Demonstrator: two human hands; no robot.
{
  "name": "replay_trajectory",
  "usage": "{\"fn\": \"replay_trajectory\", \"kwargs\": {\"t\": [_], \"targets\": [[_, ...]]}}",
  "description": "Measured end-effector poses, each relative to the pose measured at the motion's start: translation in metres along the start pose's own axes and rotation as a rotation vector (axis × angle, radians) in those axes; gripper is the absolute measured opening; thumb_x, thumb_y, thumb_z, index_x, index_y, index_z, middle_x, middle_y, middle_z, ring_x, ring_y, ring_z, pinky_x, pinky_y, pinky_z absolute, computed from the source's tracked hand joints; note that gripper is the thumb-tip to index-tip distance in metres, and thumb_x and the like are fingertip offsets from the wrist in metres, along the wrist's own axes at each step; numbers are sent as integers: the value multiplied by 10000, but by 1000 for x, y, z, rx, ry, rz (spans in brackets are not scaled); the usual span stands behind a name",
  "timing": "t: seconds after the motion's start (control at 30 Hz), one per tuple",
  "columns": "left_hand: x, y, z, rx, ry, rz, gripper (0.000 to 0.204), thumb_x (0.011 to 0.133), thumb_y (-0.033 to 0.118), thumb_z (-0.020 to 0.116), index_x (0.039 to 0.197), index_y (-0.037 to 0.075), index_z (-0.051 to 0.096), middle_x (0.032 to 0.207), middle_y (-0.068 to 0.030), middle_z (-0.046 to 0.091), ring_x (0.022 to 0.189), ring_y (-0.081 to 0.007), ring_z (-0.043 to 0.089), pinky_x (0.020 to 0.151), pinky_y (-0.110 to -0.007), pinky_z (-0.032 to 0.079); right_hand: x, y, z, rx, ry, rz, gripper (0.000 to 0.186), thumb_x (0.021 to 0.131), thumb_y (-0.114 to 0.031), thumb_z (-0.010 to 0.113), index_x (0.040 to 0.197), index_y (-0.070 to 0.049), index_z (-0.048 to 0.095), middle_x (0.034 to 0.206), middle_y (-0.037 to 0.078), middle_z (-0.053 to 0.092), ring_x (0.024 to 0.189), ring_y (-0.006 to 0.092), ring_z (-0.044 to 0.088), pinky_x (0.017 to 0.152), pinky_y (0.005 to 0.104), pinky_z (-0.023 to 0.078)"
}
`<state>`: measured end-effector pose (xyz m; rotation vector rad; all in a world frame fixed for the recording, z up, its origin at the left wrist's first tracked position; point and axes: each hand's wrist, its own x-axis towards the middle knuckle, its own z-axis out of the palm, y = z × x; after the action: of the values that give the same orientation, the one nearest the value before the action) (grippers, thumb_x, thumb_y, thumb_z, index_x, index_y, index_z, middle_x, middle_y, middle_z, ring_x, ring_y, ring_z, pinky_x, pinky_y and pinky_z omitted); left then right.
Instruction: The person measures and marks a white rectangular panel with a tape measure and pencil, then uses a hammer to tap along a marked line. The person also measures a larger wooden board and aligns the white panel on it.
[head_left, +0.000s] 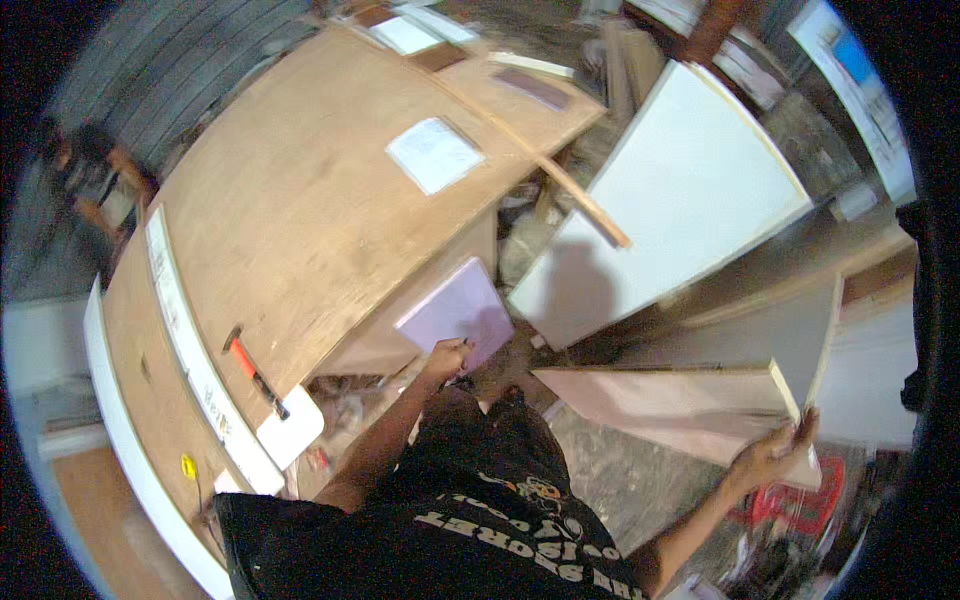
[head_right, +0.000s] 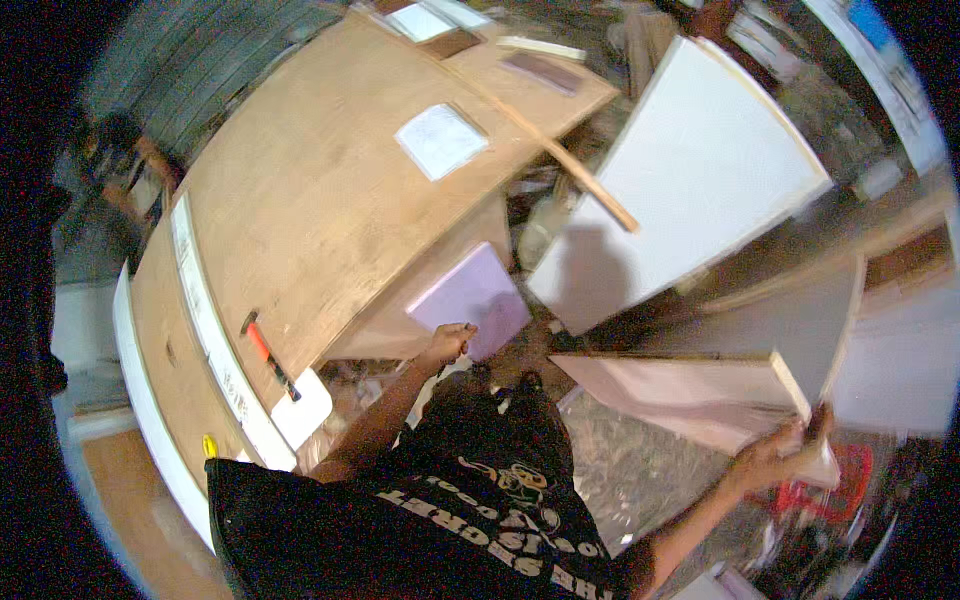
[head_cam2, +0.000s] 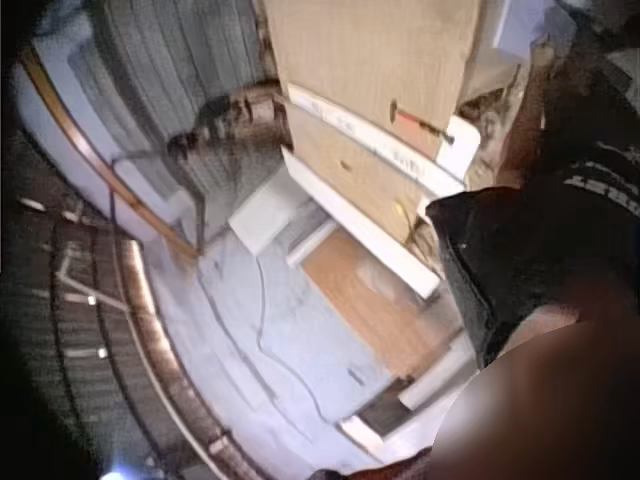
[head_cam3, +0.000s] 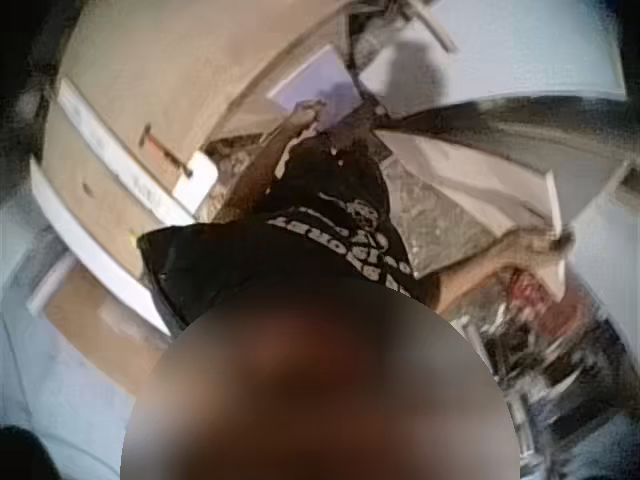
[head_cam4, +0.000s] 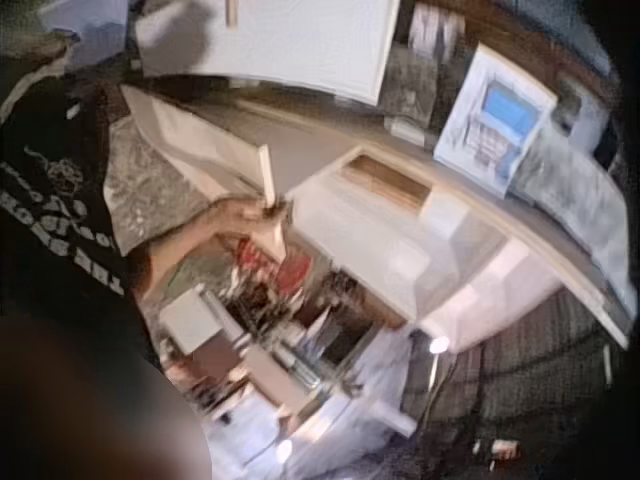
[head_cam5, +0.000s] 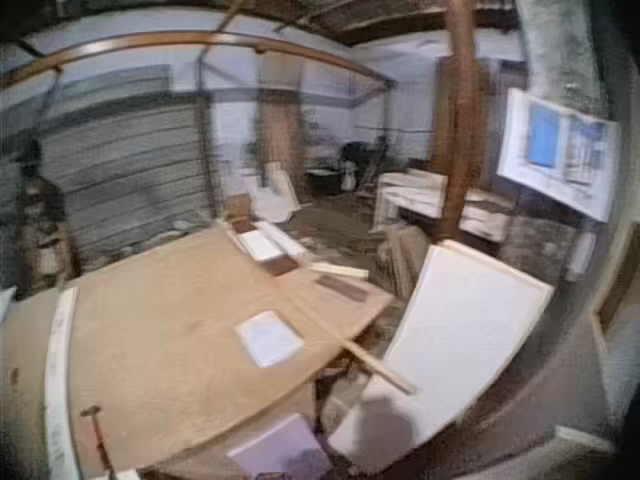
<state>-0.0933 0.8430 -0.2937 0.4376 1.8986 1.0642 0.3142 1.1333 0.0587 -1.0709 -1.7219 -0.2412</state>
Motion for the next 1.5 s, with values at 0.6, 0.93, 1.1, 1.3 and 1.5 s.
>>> {"fn": "replay_trajectory", "kwargs": {"t": [0.6, 0.93, 1.1, 1.3, 1.5], "targets": [[-109, -11, -96, 155, 312, 44, 338, 1004, 332, 577, 1175, 81, 724, 1095, -229, 723, 1031, -392, 707, 878, -456, 545, -52, -131, 47, 235, 21, -33, 351, 1097, -243, 508, 1208, 72, 617, 1183, 229, 683, 1126, 327, 659, 993, 435, 527], [-215, -53, -95, 40, 654, -139, 314, 987, 244, 616, 1115, -21, 727, 956, -201, 745, 833, -329, 711, 725, -399, 531, -188, -264, 428, 805, -945, -125, 314, 1033, -237, 628, 1237, 0, 647, 1156, 182, 683, 1071, 307, 677, 945, 437, 535], [-277, -56, -30, 68, 768, -386, 316, 994, 262, 647, 1104, -21, 735, 802, -174, 704, 742, -209, 694, 694, -374, 541, -174, -332, 612, 858, -784, -150, 396, 951, -335, 684, 1185, -16, 682, 1142, 226, 681, 1015, 394, 666, 902, 489, 530], [-245, 5, -13, -303, 812, -593, 320, 1009, 234, 621, 1171, -23, 721, 995, -242, 732, 832, -360, 722, 765, -412, 558, -171, -354, 679, 522, -744, -354, 305, 922, -309, 689, 1089, -58, 729, 1033, 180, 700, 974, 396, 666, 883, 495, 519], [-100, 98, -80, 181, 694, -156, 339, 971, 183, 642, 1243, -9, 704, 1127, -241, 732, 1050, -355, 728, 917, -398, 560, -172, -358, 672, 576, -677, -304, 161, 914, -213, 691, 980, -72, 731, 958, 164, 691, 892, 375, 665, 801, 520, 515]]}}
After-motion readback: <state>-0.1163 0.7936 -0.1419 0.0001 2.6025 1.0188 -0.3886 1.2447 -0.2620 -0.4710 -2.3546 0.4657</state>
